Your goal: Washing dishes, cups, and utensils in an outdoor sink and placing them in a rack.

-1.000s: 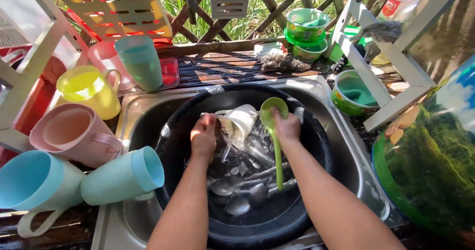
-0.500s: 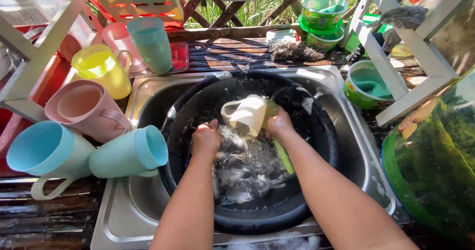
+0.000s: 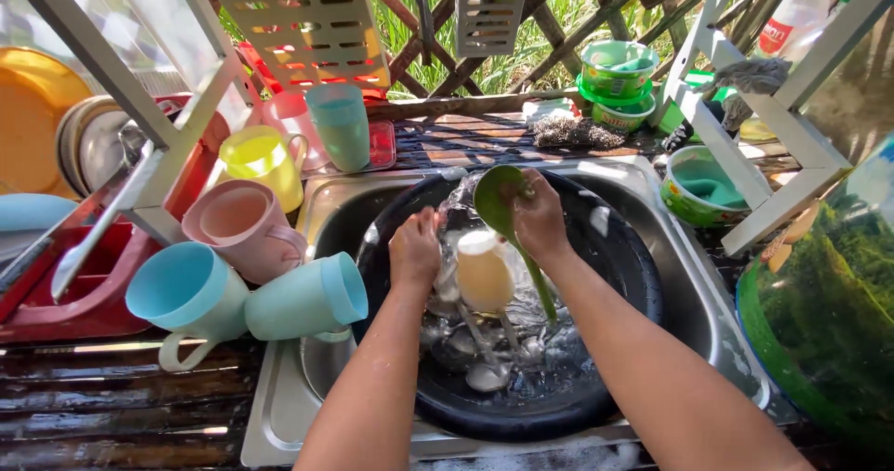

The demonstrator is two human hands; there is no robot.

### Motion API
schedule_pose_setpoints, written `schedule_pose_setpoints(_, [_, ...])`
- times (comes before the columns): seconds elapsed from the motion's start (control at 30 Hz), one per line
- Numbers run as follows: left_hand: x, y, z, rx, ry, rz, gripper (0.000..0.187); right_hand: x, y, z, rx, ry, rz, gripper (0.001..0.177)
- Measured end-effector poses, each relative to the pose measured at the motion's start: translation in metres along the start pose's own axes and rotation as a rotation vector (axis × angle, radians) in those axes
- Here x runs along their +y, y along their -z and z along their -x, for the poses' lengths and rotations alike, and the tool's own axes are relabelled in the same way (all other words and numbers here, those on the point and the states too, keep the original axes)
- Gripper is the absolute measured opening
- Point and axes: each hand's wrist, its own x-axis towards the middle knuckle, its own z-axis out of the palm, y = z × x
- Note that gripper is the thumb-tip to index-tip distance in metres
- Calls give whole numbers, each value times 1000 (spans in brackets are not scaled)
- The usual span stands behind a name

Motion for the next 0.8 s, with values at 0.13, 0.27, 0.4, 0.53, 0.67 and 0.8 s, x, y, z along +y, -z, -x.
schedule_pose_setpoints(0.13, [90,66,0,-96,-409,690,26,-73,-64,-8,-127,345,-31,29])
schedule_pose_setpoints(0.27, [106,134,-40,83,-575,725,24,-159,-126,4,-288,110,-144,38])
schedule_pose_setpoints(0.4, [109,261,-63,338,-726,584,18,-178,-177,-8,-613,-163,-97,32])
schedule_pose_setpoints(0.53, [42,365,-108,393,-718,532,20,-249,-258,-8,-734,-111,167,37])
schedule_pose_setpoints(0.67, [-42,444,-142,544,-446,-115,40,-274,-364,-19,-743,162,753,45])
schedule_pose_setpoints(0.8, [-65,477,-137,376,-276,-251,36,-193,-462,-61,-663,777,1446,17])
